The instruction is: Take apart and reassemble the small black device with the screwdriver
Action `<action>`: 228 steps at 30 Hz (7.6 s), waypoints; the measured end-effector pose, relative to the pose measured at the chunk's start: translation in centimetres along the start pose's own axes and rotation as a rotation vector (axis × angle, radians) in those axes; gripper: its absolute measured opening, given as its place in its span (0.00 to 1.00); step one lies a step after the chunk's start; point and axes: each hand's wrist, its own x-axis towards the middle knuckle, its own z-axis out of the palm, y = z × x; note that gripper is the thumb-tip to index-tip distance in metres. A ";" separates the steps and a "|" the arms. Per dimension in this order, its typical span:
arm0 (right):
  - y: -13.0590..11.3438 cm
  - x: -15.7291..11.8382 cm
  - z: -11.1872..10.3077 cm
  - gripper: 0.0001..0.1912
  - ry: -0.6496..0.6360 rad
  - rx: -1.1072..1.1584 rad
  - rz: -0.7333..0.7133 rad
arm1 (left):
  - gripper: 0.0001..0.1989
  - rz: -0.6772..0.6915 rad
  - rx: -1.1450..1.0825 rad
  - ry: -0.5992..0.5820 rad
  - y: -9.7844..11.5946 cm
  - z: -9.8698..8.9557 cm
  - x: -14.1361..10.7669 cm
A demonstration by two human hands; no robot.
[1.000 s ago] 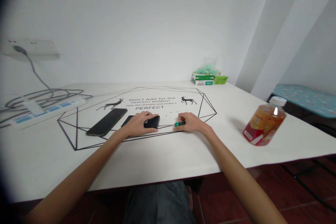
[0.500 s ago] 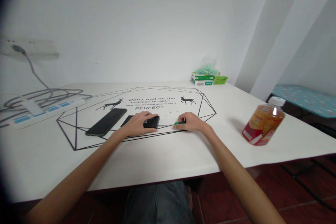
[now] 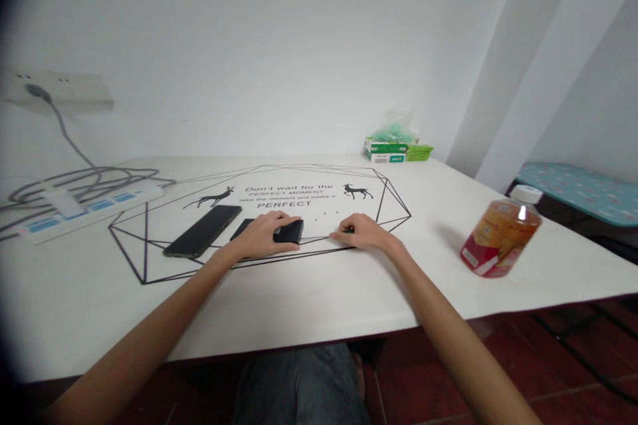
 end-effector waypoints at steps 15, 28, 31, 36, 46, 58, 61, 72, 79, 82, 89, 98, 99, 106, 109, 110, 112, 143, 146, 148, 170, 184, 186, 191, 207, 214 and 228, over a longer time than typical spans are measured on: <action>-0.3 0.0 0.3 0.21 0.028 -0.007 0.018 | 0.37 -0.006 0.003 -0.009 0.3 -0.2 0.0; 0.0 0.2 0.4 0.22 0.063 -0.049 0.006 | 0.38 0.003 0.008 -0.004 0.1 -0.1 0.0; 0.0 0.2 0.5 0.21 0.047 -0.064 0.031 | 0.38 -0.002 0.014 -0.012 0.2 -0.2 0.0; -0.1 0.0 0.2 0.22 0.059 -0.048 -0.013 | 0.37 -0.002 0.016 -0.005 0.0 -0.1 0.0; 0.4 0.3 0.4 0.22 0.098 -0.088 -0.003 | 0.38 -0.002 0.015 -0.003 0.2 -0.2 0.0; 0.2 0.2 0.4 0.26 0.067 -0.074 -0.008 | 0.38 -0.005 0.005 0.002 0.0 0.1 0.0; 0.2 0.2 0.5 0.25 0.089 -0.065 0.008 | 0.37 0.001 0.004 0.009 0.0 0.1 0.0; 0.3 0.3 0.4 0.20 0.117 -0.062 0.018 | 0.33 0.051 -0.089 0.126 0.5 0.0 -0.1; 0.5 0.4 0.4 0.21 0.144 -0.037 -0.010 | 0.11 0.135 -0.225 0.325 1.5 0.4 0.5; 0.6 0.4 0.2 0.22 0.160 -0.032 -0.020 | 0.10 0.167 -0.217 0.344 1.3 0.5 0.6; 0.5 0.4 -0.1 0.22 0.161 -0.020 -0.021 | 0.12 0.162 -0.226 0.334 1.5 0.6 0.7; 0.3 0.3 -0.1 0.23 0.137 0.017 -0.043 | 0.10 0.158 -0.219 0.289 1.7 0.5 0.8; 0.3 0.3 -0.2 0.23 0.142 0.019 -0.044 | 0.11 0.158 -0.206 0.293 1.5 0.6 0.8; 1.6 0.8 -0.6 0.22 0.344 -0.101 0.155 | 0.11 0.109 -0.046 0.213 1.2 0.1 2.8; 2.5 1.1 -0.7 0.20 0.430 -0.250 0.323 | 0.12 0.063 0.010 0.159 2.0 -0.1 4.8; 2.7 1.1 -0.8 0.19 0.443 -0.297 0.374 | 0.12 0.044 0.023 0.157 2.3 -0.1 5.5; 3.2 1.1 -0.7 0.17 0.444 -0.367 0.453 | 0.13 0.038 0.057 0.145 2.9 0.3 6.9; -3.2 2.1 2.3 0.22 0.804 -0.379 0.156 | 0.30 -0.307 -0.980 0.560 0.9 -3.0 0.5; -5.8 3.8 3.9 0.24 0.663 -0.303 0.145 | 0.31 -0.298 -1.513 0.550 2.2 -2.9 1.1; -7.1 4.6 4.9 0.27 0.558 -0.251 0.149 | 0.25 -0.320 -1.701 0.494 2.6 -2.5 1.2; -5.8 5.3 4.9 0.21 0.563 0.593 0.114 | 0.16 -0.746 -1.548 0.488 1.4 -2.9 0.5; -2.2 10.4 4.5 0.22 0.626 0.522 0.527 | 0.24 -0.142 -0.413 -0.288 1.0 -3.4 -0.3; -2.9 11.5 5.1 0.19 0.568 0.532 0.532 | 0.24 -0.074 -0.325 -0.212 1.3 -3.0 -0.1; -4.0 11.9 5.6 0.15 0.436 0.522 0.521 | 0.30 -0.005 -0.190 -0.094 1.9 -1.9 -0.1; -5.1 7.5 3.2 0.13 0.604 -0.067 0.247 | 0.44 0.074 -0.097 -0.111 2.2 -1.4 -0.4; -2.1 2.8 -0.1 0.15 0.723 -0.424 0.416 | 0.40 0.059 -0.151 -0.071 2.2 -1.5 -0.4; 0.8 1.5 -1.0 0.18 0.621 -0.384 0.448 | 0.37 0.070 -0.170 -0.060 2.2 -1.5 -0.5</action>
